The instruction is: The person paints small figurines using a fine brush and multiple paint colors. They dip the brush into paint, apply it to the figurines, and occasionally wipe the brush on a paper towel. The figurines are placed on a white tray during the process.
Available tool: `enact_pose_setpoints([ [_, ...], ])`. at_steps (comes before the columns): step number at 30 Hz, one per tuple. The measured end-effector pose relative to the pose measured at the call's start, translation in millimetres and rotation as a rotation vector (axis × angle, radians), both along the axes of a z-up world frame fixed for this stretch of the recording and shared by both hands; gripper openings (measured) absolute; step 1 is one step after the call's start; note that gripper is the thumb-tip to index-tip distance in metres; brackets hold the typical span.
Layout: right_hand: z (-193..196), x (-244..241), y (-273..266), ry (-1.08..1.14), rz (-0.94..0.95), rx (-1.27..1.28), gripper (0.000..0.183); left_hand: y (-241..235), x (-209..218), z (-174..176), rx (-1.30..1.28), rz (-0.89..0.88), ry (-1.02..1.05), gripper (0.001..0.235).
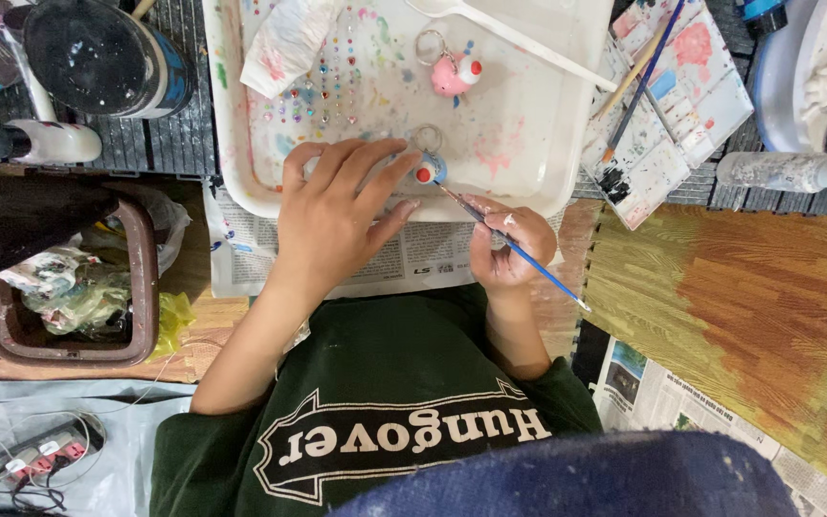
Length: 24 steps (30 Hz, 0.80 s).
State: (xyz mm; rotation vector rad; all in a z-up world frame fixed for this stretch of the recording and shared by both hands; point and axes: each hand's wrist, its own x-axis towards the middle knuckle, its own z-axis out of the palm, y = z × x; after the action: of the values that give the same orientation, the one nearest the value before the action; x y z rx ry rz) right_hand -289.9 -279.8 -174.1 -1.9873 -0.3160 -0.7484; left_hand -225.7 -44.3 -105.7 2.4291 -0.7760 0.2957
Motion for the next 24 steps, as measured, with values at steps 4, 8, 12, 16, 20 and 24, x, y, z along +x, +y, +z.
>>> enact_pose_setpoints([
  [4, -3.9, -1.1, 1.3, 0.009, -0.01, 0.072, 0.017, -1.4, -1.0, 0.1, -0.008, 0.004, -0.007, 0.048],
  [8, -5.1, 0.0, 0.0, 0.009, 0.016, 0.095, 0.017, -1.3, -0.4, 0.3, -0.014, 0.007, -0.005, 0.048],
  [12, -2.7, 1.0, -1.4, 0.015, 0.017, 0.072, 0.016, -2.1, -0.6, 1.7, -0.027, 0.012, 0.0, 0.049],
  [16, 0.0, 0.0, -1.4, 0.018, 0.002, 0.012, 0.018, -2.0, 0.1, 2.6, -0.039, 0.012, 0.005, 0.05],
  [20, 1.5, 2.7, -0.1, 0.005, 0.027, 0.058, 0.016, -1.5, 0.0, 4.0, -0.028, 0.019, 0.004, 0.049],
  [24, 3.2, 2.4, 0.1, 0.016, 0.028, 0.037, 0.016, -1.9, -0.6, 3.9, -0.027, 0.023, 0.014, 0.05],
])
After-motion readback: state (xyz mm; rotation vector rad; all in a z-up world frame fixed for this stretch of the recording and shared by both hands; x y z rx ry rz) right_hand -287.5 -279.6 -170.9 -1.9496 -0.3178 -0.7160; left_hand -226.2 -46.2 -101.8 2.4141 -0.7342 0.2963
